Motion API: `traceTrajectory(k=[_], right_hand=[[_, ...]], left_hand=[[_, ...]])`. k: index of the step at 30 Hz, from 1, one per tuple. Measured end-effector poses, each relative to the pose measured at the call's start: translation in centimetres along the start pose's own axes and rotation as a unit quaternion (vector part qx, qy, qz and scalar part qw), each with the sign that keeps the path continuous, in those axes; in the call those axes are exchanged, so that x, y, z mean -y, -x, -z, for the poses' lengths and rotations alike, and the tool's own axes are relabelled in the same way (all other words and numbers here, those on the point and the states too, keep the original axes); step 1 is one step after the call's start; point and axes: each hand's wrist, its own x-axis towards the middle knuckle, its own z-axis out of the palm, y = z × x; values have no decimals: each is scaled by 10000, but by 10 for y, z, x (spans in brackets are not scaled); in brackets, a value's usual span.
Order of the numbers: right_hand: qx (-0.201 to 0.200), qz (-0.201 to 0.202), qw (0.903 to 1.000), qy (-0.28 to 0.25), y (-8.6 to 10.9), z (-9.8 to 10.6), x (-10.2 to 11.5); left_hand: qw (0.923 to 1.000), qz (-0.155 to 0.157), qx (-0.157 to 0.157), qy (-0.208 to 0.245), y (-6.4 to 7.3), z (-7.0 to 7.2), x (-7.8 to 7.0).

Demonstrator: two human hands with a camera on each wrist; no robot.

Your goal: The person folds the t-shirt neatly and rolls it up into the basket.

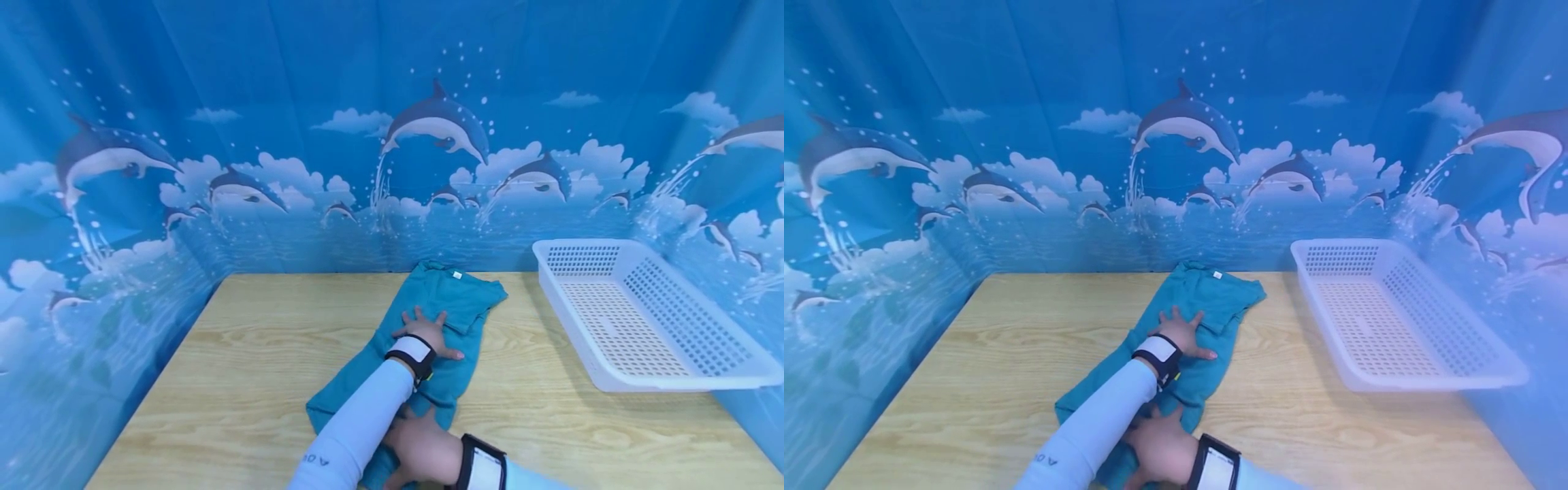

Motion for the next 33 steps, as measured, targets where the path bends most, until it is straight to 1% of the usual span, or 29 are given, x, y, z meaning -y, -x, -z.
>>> traceTrajectory(k=[1,5,8,13,15,18,21,27,29,33], right_hand=[[-28,44,10000,58,1,0,-2],[116,90,9999,-27,6,3,-13],[254,229,9991,-261,13,7,-25],[321,774,9952,-504,26,11,-44],[327,922,9937,-549,30,12,-50],[373,987,9924,-631,36,13,-56],[446,1037,9908,-748,41,13,-60],[640,1081,9883,-865,46,13,-67],[680,1102,9881,-833,47,12,-69],[748,1098,9876,-833,49,11,-71]], left_hand=[[9999,102,-8,-26,-2,-1,-1],[9989,460,-57,-92,-6,-2,-4],[9972,742,-80,-60,-8,-1,-6],[9920,1248,-133,-131,-10,-2,-10],[9894,1426,-118,-251,-12,-2,-12],[9855,1648,-67,-412,-15,-3,-13],[9824,1777,-30,-580,-19,-5,-14],[9790,1916,-98,-686,-23,-6,-12],[9787,1902,-126,-767,-23,-7,-12],[9790,1771,-214,-988,-21,-8,-11]])
